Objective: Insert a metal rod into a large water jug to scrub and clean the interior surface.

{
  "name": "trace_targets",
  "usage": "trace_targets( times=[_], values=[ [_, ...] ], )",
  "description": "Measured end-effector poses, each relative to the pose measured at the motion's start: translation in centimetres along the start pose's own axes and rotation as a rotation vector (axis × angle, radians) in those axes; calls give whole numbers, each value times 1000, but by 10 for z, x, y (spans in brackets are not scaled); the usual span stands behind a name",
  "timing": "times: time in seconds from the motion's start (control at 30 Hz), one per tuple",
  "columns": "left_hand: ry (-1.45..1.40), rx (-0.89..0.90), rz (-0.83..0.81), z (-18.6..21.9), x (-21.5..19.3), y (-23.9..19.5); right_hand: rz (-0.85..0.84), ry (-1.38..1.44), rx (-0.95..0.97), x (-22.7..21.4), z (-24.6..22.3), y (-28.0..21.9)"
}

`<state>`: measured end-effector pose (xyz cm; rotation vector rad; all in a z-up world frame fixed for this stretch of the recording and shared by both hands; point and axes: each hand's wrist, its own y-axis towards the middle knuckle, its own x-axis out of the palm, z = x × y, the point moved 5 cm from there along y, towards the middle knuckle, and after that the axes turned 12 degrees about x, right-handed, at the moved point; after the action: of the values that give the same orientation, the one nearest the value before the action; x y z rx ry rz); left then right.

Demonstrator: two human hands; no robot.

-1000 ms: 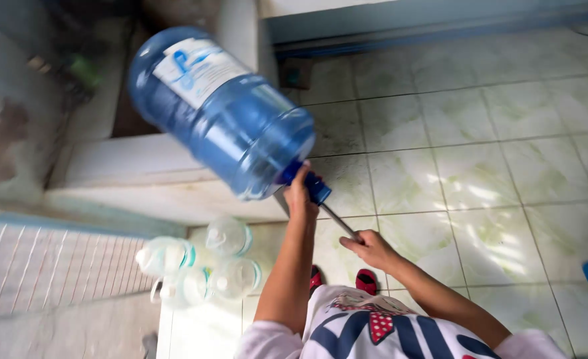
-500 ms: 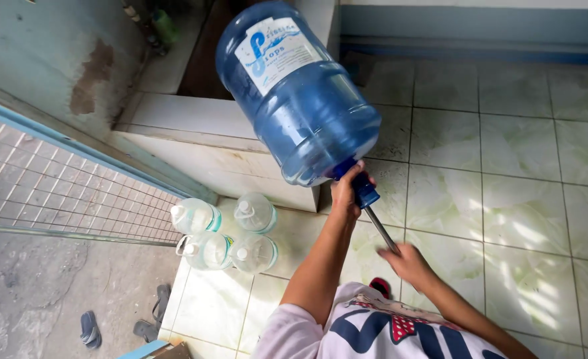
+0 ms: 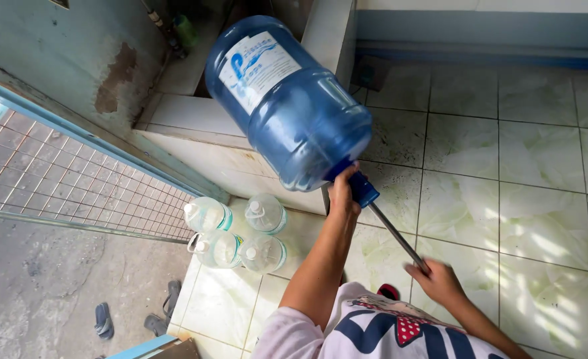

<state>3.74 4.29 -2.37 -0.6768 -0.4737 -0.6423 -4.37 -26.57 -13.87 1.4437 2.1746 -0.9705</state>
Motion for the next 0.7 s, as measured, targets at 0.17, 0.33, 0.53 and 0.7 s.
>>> trace_targets(
  times=[0.17, 0.33, 0.53, 0.7],
  values=[
    [-3, 69, -6, -11, -3, -4, -50, -98, 163, 23, 18, 23],
    [-88, 84, -144, -12, -11, 6, -167, 184, -75, 11, -74, 9],
    [-106, -46, -163, 7, -13, -3, -249, 102, 109, 40, 54, 8],
    [-33, -42, -183, 4, -17, 10, -273, 268, -14, 33, -74, 19]
  ],
)
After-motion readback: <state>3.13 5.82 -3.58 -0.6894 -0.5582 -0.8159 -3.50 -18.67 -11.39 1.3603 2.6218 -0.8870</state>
